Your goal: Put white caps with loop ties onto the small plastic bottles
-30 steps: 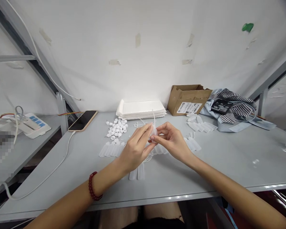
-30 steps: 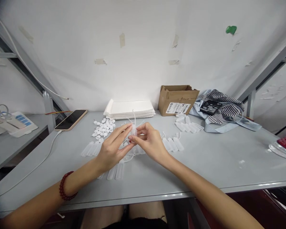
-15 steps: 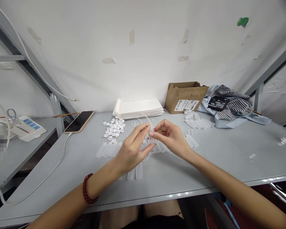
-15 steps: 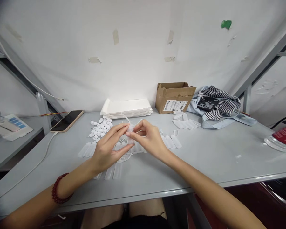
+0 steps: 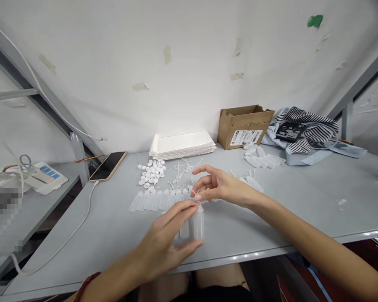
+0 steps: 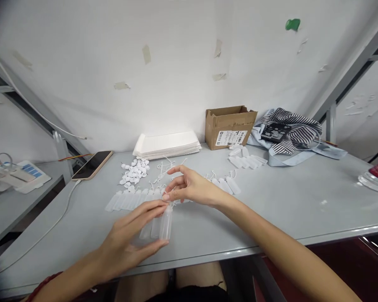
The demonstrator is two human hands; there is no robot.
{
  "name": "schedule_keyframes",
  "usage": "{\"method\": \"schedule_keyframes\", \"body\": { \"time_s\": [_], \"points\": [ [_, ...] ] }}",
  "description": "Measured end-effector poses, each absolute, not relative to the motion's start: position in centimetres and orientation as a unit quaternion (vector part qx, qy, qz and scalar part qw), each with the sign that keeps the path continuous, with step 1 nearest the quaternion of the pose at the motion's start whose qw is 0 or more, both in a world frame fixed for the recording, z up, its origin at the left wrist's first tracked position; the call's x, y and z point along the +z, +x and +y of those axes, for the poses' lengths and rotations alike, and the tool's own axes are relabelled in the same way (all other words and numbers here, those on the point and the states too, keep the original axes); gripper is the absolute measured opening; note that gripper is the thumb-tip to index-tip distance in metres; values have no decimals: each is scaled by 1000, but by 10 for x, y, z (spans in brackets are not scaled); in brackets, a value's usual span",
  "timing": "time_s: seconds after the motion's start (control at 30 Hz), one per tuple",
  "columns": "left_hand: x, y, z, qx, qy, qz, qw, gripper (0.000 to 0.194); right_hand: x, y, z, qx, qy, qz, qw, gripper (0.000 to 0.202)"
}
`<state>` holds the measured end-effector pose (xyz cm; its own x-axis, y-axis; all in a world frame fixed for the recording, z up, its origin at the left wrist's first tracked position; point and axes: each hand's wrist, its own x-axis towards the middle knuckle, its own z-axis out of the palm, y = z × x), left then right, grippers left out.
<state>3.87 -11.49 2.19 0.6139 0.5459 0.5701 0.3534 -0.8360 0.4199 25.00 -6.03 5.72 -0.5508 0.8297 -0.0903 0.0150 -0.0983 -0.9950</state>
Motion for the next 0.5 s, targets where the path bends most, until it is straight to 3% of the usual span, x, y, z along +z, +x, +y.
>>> {"method": "schedule_keyframes", "body": {
  "time_s": [0.17, 0.37, 0.5],
  "points": [
    [10, 37, -123, 325, 902, 255, 122, 54, 49, 247, -61, 654, -337, -610, 295, 54],
    [4, 36, -119, 293, 923, 233, 89, 52, 45, 244, -63, 539, -376, -695, 292, 24],
    [5, 35, -118, 272, 933, 231, 53, 43, 49, 239, -69, 467, -389, -746, 271, 17]
  ]
}}
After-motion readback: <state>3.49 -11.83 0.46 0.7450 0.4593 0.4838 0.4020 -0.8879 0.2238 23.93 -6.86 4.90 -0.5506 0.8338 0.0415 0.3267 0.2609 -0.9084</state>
